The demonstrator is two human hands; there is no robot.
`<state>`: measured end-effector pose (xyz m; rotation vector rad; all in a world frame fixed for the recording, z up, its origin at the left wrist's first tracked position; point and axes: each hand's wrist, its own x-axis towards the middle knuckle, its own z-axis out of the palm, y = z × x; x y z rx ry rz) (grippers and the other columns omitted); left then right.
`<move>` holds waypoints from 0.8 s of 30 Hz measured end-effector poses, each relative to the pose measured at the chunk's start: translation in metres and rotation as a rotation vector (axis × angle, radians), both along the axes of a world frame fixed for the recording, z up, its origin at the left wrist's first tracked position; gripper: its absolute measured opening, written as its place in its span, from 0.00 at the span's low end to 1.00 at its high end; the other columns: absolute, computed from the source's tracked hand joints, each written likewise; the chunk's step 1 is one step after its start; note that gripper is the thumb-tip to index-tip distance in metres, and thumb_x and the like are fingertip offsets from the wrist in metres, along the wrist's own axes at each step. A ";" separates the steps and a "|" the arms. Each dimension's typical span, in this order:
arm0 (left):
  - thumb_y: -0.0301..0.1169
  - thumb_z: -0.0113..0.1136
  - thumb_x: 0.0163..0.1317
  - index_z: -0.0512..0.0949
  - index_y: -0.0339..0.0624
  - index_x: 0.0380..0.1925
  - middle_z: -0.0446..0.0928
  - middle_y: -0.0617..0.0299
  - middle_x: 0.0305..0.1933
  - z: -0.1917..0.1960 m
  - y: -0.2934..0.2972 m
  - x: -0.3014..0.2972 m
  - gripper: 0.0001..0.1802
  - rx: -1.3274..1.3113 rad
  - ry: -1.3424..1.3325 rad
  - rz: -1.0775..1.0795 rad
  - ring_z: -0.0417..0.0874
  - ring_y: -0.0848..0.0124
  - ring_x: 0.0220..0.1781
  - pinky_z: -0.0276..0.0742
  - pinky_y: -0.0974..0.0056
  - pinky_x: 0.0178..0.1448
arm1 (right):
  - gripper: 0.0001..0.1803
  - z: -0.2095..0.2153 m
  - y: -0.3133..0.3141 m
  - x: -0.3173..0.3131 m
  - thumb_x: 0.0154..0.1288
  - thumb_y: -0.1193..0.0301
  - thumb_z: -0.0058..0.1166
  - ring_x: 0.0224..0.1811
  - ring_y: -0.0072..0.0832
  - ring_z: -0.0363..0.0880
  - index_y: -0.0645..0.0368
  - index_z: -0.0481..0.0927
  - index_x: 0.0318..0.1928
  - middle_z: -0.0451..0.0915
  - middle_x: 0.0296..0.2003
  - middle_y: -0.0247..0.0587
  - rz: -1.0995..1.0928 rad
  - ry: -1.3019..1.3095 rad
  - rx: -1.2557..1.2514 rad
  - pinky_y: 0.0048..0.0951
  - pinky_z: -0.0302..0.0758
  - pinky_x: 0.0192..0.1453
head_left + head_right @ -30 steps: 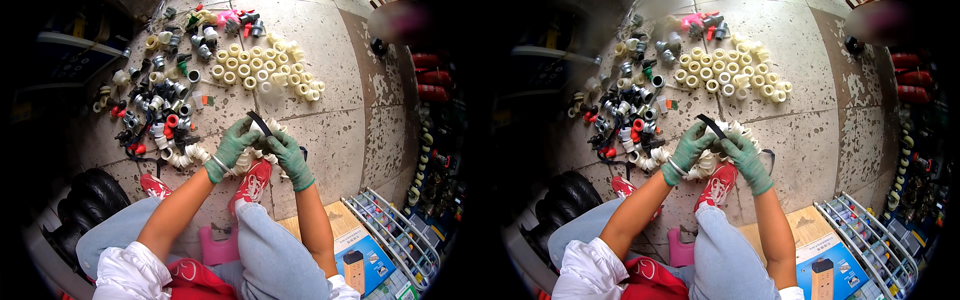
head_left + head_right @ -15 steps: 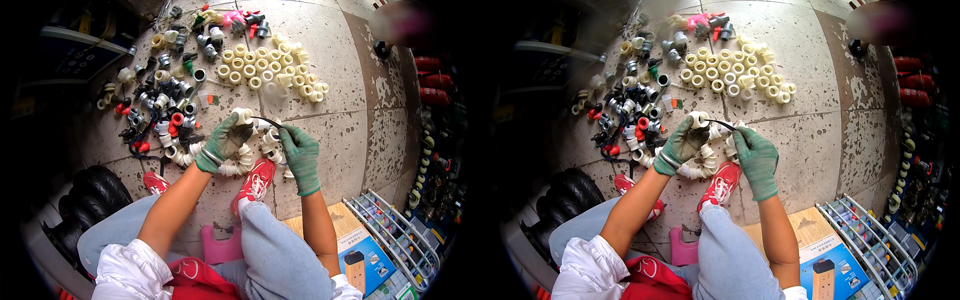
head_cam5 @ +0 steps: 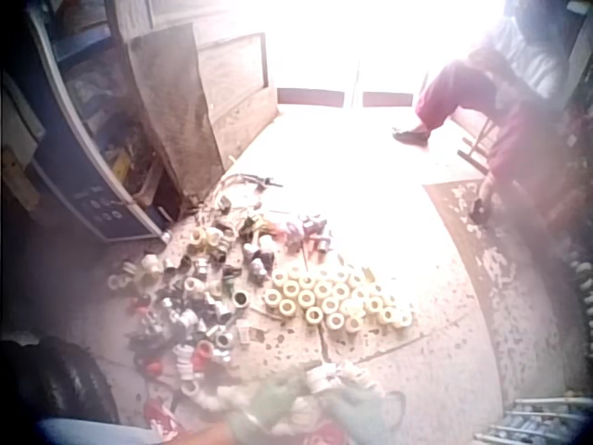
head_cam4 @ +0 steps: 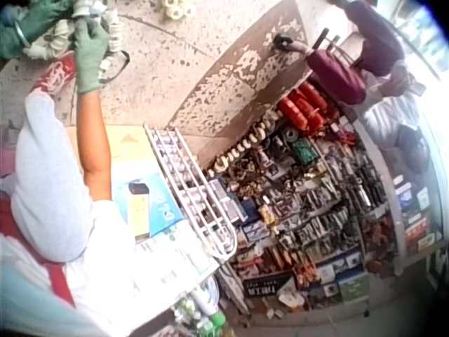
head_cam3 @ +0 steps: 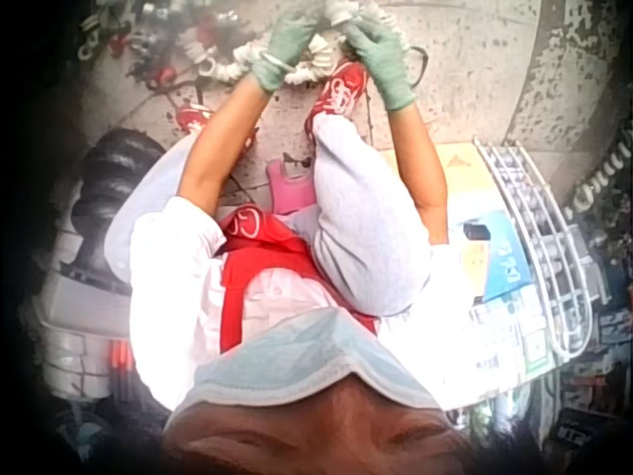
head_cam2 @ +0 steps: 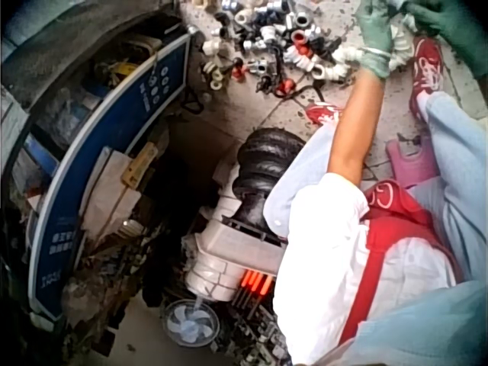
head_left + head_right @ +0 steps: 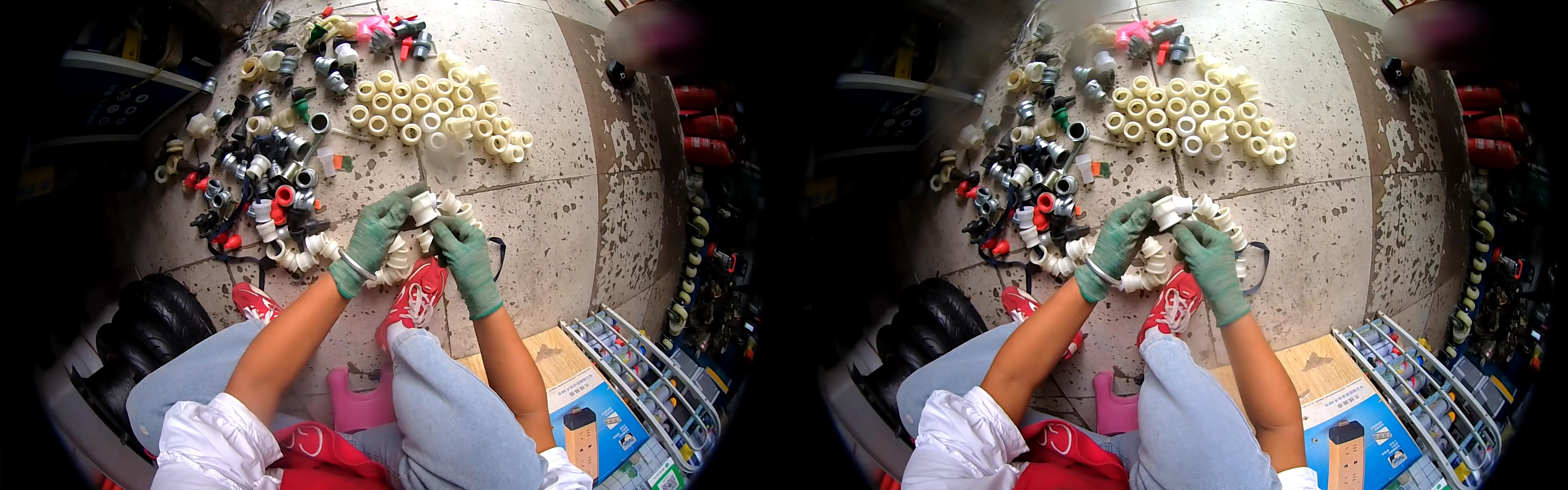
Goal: The person sits on a small stool on the floor and uses a knife to cut white plastic pipe fittings. They then thread the cut fittings onto a black cable, creating a long chain of connected pieces. The person repeats this process, picking up fittings, cutting them, and adding them to the growing chain.
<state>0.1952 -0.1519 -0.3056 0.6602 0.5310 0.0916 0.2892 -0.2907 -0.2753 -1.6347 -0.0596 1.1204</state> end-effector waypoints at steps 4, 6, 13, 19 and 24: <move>0.31 0.51 0.66 0.76 0.36 0.52 0.72 0.54 0.58 0.002 0.000 0.001 0.17 0.530 0.054 -0.069 0.72 0.68 0.59 0.66 0.66 0.64 | 0.21 -0.002 -0.005 0.006 0.57 0.71 0.57 0.39 0.28 0.76 0.63 0.73 0.51 0.78 0.38 0.40 0.165 -0.276 -0.040 0.28 0.74 0.47; 0.26 0.53 0.63 0.79 0.35 0.43 0.77 0.56 0.51 0.009 0.000 0.002 0.11 0.895 0.062 -0.062 0.78 0.68 0.51 0.73 0.64 0.55 | 0.28 -0.001 -0.005 0.009 0.53 0.71 0.58 0.47 0.32 0.76 0.63 0.68 0.56 0.76 0.45 0.44 0.209 -0.628 -0.019 0.32 0.72 0.55; 0.27 0.61 0.53 0.81 0.42 0.32 0.79 0.55 0.36 0.050 0.014 0.021 0.06 1.595 -0.020 -0.148 0.79 0.57 0.38 0.75 0.62 0.43 | 0.35 -0.012 -0.009 0.015 0.49 0.74 0.58 0.53 0.33 0.72 0.61 0.63 0.59 0.71 0.51 0.45 0.281 -0.771 -0.072 0.33 0.69 0.59; 0.34 0.53 0.66 0.80 0.39 0.41 0.78 0.62 0.42 0.044 0.028 0.022 0.12 0.813 0.090 0.109 0.77 0.75 0.41 0.73 0.69 0.48 | 0.16 0.030 0.012 0.016 0.62 0.76 0.52 0.42 0.18 0.74 0.62 0.73 0.52 0.75 0.45 0.36 0.092 0.122 0.151 0.22 0.74 0.43; 0.33 0.51 0.67 0.76 0.37 0.50 0.78 0.64 0.46 0.012 0.036 0.015 0.16 0.657 0.272 0.013 0.75 0.78 0.42 0.72 0.72 0.47 | 0.05 -0.047 0.014 0.062 0.60 0.72 0.55 0.45 0.26 0.78 0.52 0.82 0.36 0.75 0.53 0.34 0.358 -0.929 -0.281 0.30 0.77 0.40</move>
